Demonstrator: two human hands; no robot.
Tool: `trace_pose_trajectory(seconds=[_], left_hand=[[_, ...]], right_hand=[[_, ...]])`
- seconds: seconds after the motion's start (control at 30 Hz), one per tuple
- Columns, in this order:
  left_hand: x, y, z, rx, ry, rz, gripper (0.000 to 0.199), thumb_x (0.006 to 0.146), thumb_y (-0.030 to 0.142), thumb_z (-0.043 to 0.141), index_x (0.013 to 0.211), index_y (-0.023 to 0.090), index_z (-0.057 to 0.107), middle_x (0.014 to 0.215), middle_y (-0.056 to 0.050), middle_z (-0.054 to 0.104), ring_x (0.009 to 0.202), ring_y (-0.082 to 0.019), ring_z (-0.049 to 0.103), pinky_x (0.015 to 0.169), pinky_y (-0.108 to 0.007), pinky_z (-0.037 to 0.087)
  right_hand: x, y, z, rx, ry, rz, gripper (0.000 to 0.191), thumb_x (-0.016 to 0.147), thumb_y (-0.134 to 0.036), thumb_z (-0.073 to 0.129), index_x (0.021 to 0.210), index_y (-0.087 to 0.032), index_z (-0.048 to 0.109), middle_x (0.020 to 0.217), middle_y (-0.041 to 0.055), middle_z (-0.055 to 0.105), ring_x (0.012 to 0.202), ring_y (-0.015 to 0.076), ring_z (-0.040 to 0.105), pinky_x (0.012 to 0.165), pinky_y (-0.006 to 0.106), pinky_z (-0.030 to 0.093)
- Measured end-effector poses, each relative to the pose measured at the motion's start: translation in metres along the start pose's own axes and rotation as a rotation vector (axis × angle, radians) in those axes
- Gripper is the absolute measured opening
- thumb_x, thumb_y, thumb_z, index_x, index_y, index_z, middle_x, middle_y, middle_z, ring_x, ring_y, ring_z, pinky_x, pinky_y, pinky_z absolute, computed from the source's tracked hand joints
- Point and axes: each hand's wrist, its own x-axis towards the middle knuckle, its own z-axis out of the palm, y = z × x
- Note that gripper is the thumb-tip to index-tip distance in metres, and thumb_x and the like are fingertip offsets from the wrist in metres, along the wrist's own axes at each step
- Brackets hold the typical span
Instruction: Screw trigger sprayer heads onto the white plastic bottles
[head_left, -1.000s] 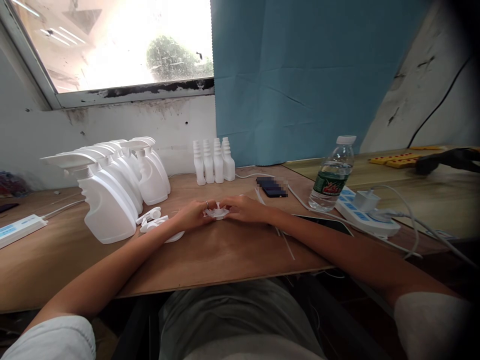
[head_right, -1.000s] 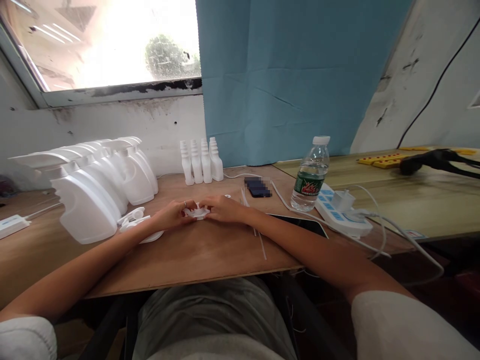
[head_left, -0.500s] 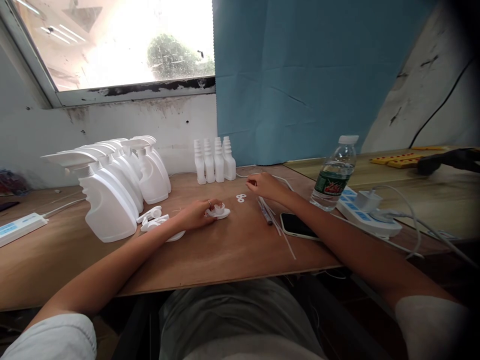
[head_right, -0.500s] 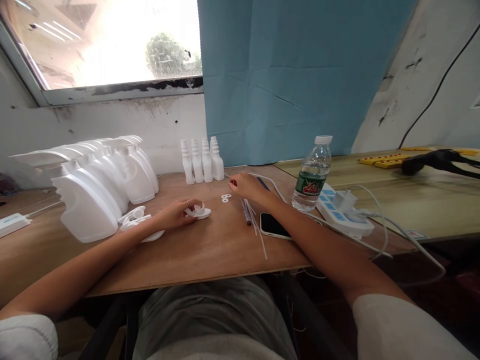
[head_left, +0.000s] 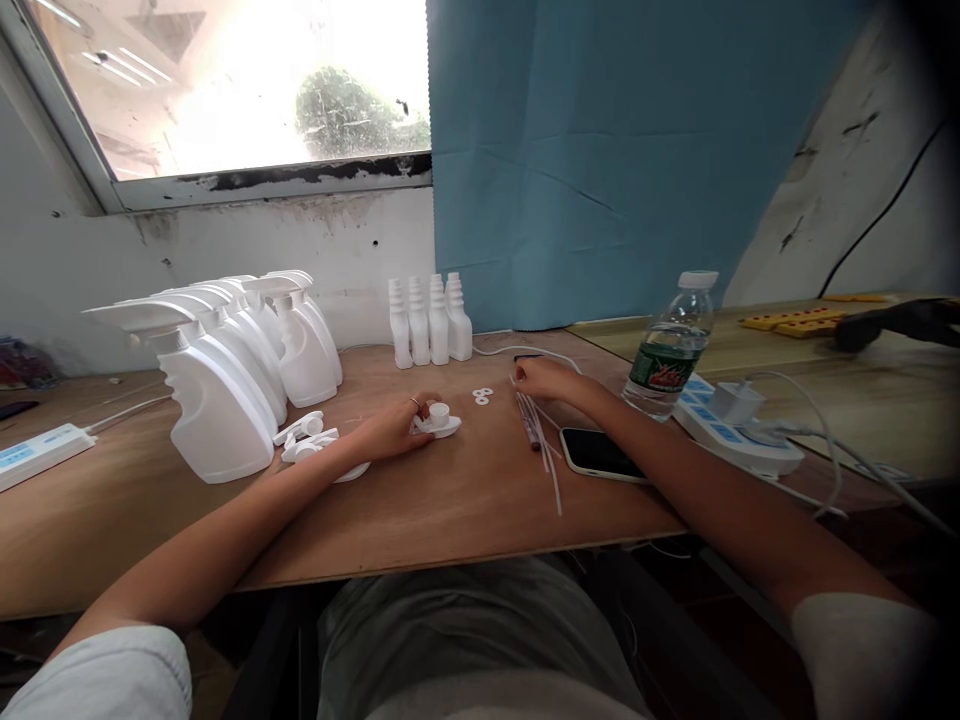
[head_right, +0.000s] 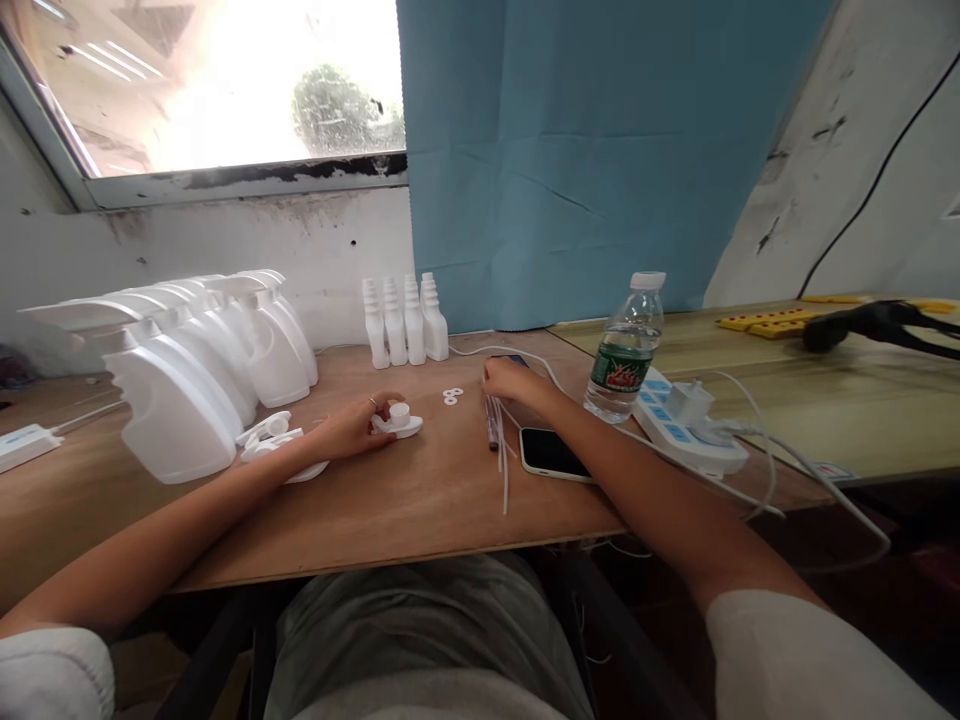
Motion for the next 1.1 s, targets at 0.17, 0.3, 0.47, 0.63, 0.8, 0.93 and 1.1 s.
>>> trace_pose_trajectory(seconds=[0.17, 0.3, 0.47, 0.63, 0.8, 0.93, 1.1], left_hand=[[0.002, -0.002, 0.0, 0.011, -0.048, -0.051, 0.054, 0.084, 0.042, 0.059, 0.132, 0.021, 0.048, 0.108, -0.006, 0.066, 0.081, -0.021, 0.062, 0.072, -0.031, 0.046], [0.0, -0.001, -0.001, 0.012, -0.055, -0.038, 0.055, 0.085, 0.042, 0.057, 0.135, 0.022, 0.045, 0.11, -0.007, 0.066, 0.082, -0.021, 0.063, 0.073, -0.031, 0.047], [0.0, -0.001, 0.001, 0.03, -0.049, -0.016, 0.054, 0.087, 0.041, 0.056, 0.136, 0.022, 0.043, 0.11, -0.007, 0.066, 0.087, -0.022, 0.063, 0.075, -0.03, 0.047], [0.001, -0.002, 0.002, 0.029, -0.056, -0.008, 0.054, 0.088, 0.041, 0.056, 0.136, 0.021, 0.042, 0.109, -0.006, 0.066, 0.087, -0.022, 0.064, 0.076, -0.031, 0.048], [0.001, -0.005, 0.003, 0.026, -0.048, 0.001, 0.053, 0.088, 0.043, 0.056, 0.135, 0.022, 0.043, 0.109, -0.006, 0.066, 0.085, -0.022, 0.064, 0.074, -0.031, 0.049], [0.0, -0.007, 0.004, 0.01, -0.038, 0.028, 0.053, 0.088, 0.043, 0.055, 0.136, 0.022, 0.043, 0.109, -0.007, 0.066, 0.089, -0.024, 0.064, 0.078, -0.033, 0.049], [0.0, -0.005, 0.004, 0.0, -0.048, 0.033, 0.056, 0.089, 0.043, 0.054, 0.139, 0.022, 0.04, 0.112, -0.007, 0.065, 0.092, -0.024, 0.063, 0.081, -0.034, 0.05]], right_hand=[[-0.003, -0.002, 0.0, 0.059, -0.169, 0.045, 0.018, 0.072, -0.009, 0.062, 0.087, -0.008, 0.071, 0.052, 0.007, 0.064, 0.047, 0.0188, 0.063, 0.048, 0.025, 0.045], [-0.001, -0.003, 0.003, 0.121, -0.107, 0.01, 0.026, 0.069, -0.006, 0.061, 0.093, -0.011, 0.071, 0.049, 0.003, 0.061, 0.048, 0.0178, 0.061, 0.047, 0.023, 0.043], [0.002, -0.005, -0.003, 0.407, 0.167, -0.158, 0.033, 0.077, -0.009, 0.054, 0.107, -0.015, 0.067, 0.06, 0.0, 0.061, 0.049, 0.0106, 0.053, 0.049, 0.021, 0.038], [-0.007, -0.016, -0.015, 1.244, 0.233, -0.399, 0.015, 0.075, -0.024, 0.067, 0.088, -0.017, 0.071, 0.076, 0.0029, 0.064, 0.057, 0.0094, 0.051, 0.053, 0.023, 0.041], [-0.02, -0.03, -0.016, 1.639, 0.093, -0.422, 0.034, 0.064, -0.027, 0.082, 0.096, -0.021, 0.072, 0.086, 0.0022, 0.064, 0.07, 0.0109, 0.056, 0.061, 0.024, 0.047], [-0.028, -0.045, -0.004, 1.479, 0.092, -0.447, 0.032, 0.075, -0.044, 0.076, 0.091, -0.017, 0.073, 0.076, 0.0024, 0.061, 0.064, 0.0104, 0.055, 0.058, 0.024, 0.045], [-0.041, -0.072, 0.012, 1.19, 0.064, -0.57, 0.035, 0.077, -0.047, 0.072, 0.086, -0.013, 0.072, 0.076, 0.0047, 0.066, 0.061, 0.011, 0.055, 0.058, 0.026, 0.045]])
